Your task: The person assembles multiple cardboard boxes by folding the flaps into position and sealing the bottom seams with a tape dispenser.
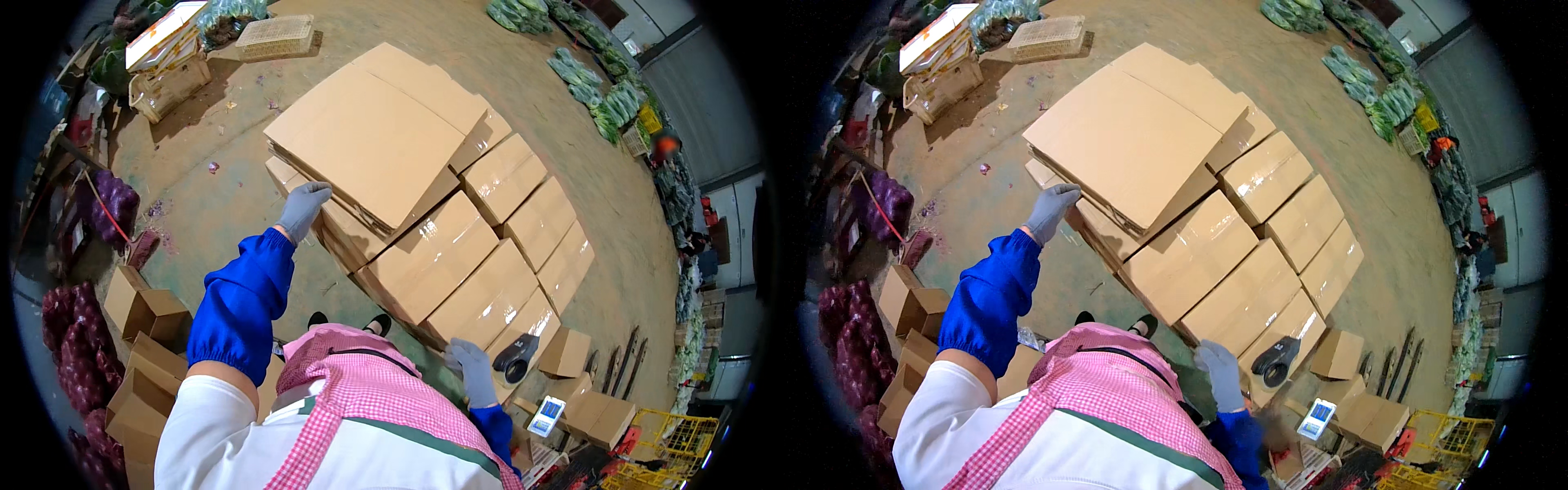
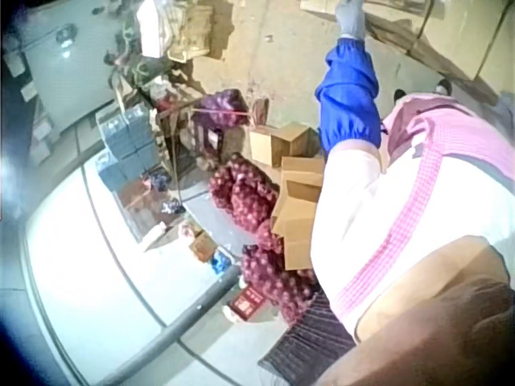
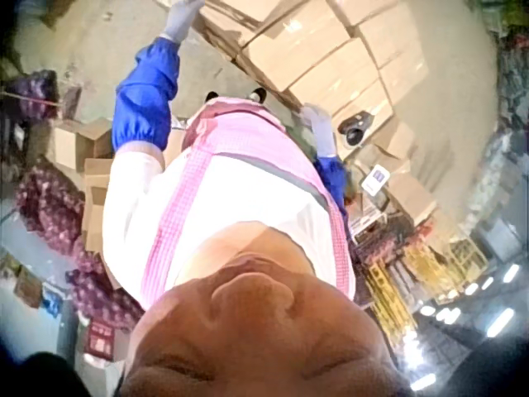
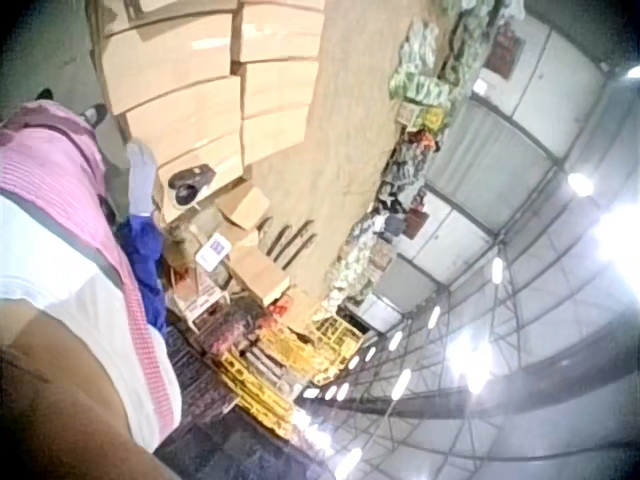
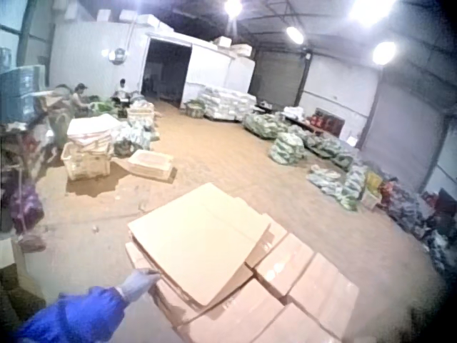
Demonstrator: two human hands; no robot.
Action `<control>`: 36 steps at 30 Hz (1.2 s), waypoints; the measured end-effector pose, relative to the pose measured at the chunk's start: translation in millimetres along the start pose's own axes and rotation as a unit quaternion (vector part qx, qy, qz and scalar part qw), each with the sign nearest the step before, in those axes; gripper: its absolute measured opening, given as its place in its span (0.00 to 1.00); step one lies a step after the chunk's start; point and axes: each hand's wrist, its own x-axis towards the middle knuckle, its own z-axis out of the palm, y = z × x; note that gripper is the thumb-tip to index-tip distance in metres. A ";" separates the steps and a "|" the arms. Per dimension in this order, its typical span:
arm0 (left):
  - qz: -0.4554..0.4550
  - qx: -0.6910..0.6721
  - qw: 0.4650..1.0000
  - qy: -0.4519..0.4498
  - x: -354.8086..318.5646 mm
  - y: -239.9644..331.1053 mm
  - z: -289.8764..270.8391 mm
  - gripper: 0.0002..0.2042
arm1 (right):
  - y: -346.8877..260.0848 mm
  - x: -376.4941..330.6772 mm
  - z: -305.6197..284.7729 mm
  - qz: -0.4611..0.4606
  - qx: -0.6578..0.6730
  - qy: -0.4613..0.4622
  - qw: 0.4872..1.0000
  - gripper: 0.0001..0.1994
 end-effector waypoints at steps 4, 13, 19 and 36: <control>0.021 0.081 0.993 0.087 31.4 13.9 -6.2 0.21 | -4.5 24.1 7.8 0.016 0.051 -0.007 0.999 0.16; 0.048 0.465 0.860 0.204 129.2 36.0 -88.2 0.26 | -68.4 137.7 117.0 -0.025 -0.020 -0.055 0.998 0.24; 0.015 0.512 0.846 0.147 193.3 39.2 -106.5 0.24 | -83.1 229.1 168.6 -0.111 -0.193 0.094 0.970 0.30; 0.064 0.376 0.912 0.151 228.2 56.6 -132.0 0.22 | -139.5 219.6 186.1 -0.075 -0.021 0.070 0.994 0.27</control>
